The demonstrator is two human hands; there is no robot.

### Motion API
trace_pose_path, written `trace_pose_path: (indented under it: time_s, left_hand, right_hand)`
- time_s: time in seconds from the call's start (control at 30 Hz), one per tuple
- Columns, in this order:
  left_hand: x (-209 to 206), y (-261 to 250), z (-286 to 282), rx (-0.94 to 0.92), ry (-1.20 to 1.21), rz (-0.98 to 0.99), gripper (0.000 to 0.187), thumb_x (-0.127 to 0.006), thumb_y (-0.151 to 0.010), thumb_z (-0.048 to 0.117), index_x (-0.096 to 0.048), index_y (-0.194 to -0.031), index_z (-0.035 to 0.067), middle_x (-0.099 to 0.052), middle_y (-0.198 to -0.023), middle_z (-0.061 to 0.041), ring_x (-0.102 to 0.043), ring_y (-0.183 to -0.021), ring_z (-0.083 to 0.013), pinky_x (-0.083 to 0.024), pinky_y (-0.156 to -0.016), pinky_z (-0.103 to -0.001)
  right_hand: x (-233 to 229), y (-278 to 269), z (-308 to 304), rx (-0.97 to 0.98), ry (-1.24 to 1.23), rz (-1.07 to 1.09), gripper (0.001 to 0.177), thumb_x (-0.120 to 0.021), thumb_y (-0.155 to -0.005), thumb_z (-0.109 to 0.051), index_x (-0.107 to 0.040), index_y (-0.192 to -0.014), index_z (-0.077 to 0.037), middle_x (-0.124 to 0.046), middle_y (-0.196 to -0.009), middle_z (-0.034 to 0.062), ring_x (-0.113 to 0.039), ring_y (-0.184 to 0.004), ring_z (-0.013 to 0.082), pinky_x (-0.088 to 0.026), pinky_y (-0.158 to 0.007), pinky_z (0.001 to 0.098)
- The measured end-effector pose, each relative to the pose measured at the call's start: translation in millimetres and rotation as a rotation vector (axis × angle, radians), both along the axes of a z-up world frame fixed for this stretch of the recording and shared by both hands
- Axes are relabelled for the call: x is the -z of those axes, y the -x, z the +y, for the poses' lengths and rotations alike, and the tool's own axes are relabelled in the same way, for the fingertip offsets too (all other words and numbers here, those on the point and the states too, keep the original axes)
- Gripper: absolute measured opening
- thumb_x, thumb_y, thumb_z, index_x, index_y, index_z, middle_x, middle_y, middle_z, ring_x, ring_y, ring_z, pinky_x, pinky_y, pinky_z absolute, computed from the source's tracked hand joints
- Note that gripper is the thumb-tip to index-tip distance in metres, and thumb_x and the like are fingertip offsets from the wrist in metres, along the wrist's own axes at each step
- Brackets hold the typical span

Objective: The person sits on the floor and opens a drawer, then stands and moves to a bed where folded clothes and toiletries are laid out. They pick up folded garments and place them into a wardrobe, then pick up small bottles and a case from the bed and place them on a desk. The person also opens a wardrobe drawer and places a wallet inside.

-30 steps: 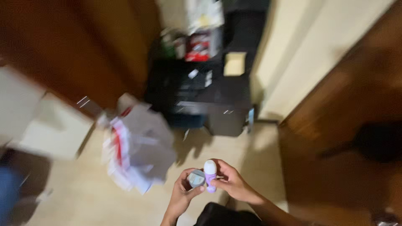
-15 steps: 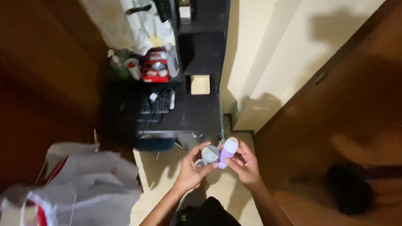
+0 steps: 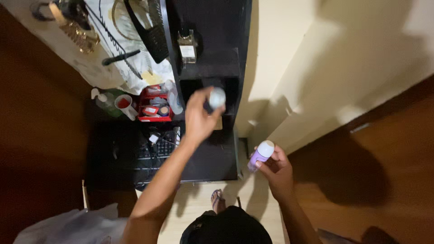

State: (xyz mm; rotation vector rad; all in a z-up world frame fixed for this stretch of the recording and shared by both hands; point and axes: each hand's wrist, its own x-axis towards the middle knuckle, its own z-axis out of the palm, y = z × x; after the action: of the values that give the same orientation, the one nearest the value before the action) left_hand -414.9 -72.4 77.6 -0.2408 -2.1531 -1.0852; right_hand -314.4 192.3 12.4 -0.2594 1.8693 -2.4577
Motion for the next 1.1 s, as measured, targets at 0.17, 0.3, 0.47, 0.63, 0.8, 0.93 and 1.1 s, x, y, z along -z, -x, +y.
trace_pose_path:
  time_s: [0.17,0.3,0.47,0.63,0.8,0.93,1.1]
  left_hand:
    - [-26,87,-10,-0.239,0.147,0.003,0.041,-0.089,-0.078,0.022,-0.064,-0.106,0.005,-0.07,-0.095,-0.017,-0.067,-0.091,-0.0398,-0.051,-0.083,-0.049]
    - [-18,123,-10,-0.368,0.2,-0.018,0.042,-0.089,-0.078,0.026,-0.064,-0.103,0.004,-0.07,-0.088,-0.019,-0.069,-0.08,-0.0415,-0.054,-0.075,-0.051]
    - [-2,146,-10,-0.465,0.19,-0.107,0.037,-0.085,-0.082,0.029,-0.069,-0.104,0.005,-0.074,-0.104,-0.018,-0.072,-0.081,-0.0392,-0.057,-0.073,-0.048]
    - [9,147,-10,-0.445,0.245,0.04,0.032,-0.079,-0.087,0.023,-0.071,-0.109,0.001,-0.072,-0.126,-0.015,-0.074,-0.088,-0.0359,-0.059,-0.078,-0.044]
    - [10,143,-9,-0.433,0.206,0.1,0.025,-0.078,-0.087,0.018,-0.075,-0.108,0.003,-0.073,-0.125,-0.011,-0.074,-0.092,-0.0342,-0.059,-0.083,-0.042]
    - [9,141,-9,-0.412,0.165,0.142,0.025,-0.078,-0.088,0.017,-0.076,-0.109,0.005,-0.072,-0.125,-0.011,-0.075,-0.096,-0.0326,-0.06,-0.087,-0.04]
    - [7,141,-9,-0.409,0.141,0.118,0.023,-0.079,-0.086,0.016,-0.077,-0.106,0.005,-0.073,-0.124,-0.011,-0.074,-0.095,-0.0327,-0.059,-0.085,-0.041]
  right_hand:
    - [-2,30,-7,-0.006,-0.075,-0.04,0.057,-0.073,-0.086,0.002,-0.053,-0.139,-0.002,-0.071,-0.127,0.0138,-0.068,-0.116,0.024,-0.055,-0.101,0.0414]
    - [2,54,-4,-0.039,-0.081,-0.029,0.059,-0.073,-0.086,0.002,-0.052,-0.141,-0.002,-0.07,-0.127,0.0136,-0.068,-0.117,0.0232,-0.055,-0.101,0.0415]
    - [-6,88,-4,-0.117,-0.062,0.01,0.06,-0.072,-0.089,0.002,-0.049,-0.144,-0.001,-0.068,-0.124,0.0153,-0.066,-0.113,0.025,-0.055,-0.099,0.0431]
    - [-44,134,-22,-0.059,-0.201,0.321,0.079,-0.069,-0.088,-0.005,-0.025,-0.153,-0.003,-0.066,-0.128,0.0153,-0.066,-0.118,0.0252,-0.057,-0.102,0.0429]
    - [-113,206,-78,0.002,-0.536,0.657,0.056,-0.077,-0.091,-0.008,-0.054,-0.142,-0.006,-0.065,-0.129,0.0177,-0.07,-0.116,0.0306,-0.058,-0.1,0.0437]
    - [-170,263,-112,-0.001,-0.952,0.893,0.053,-0.081,-0.083,-0.01,-0.059,-0.13,-0.01,-0.063,-0.117,0.0195,-0.067,-0.101,0.042,-0.054,-0.082,0.0474]
    - [-192,308,-144,-0.205,-1.285,0.929,0.05,-0.08,-0.078,-0.009,-0.057,-0.123,-0.007,-0.064,-0.116,0.0203,-0.066,-0.099,0.0444,-0.053,-0.082,0.0533]
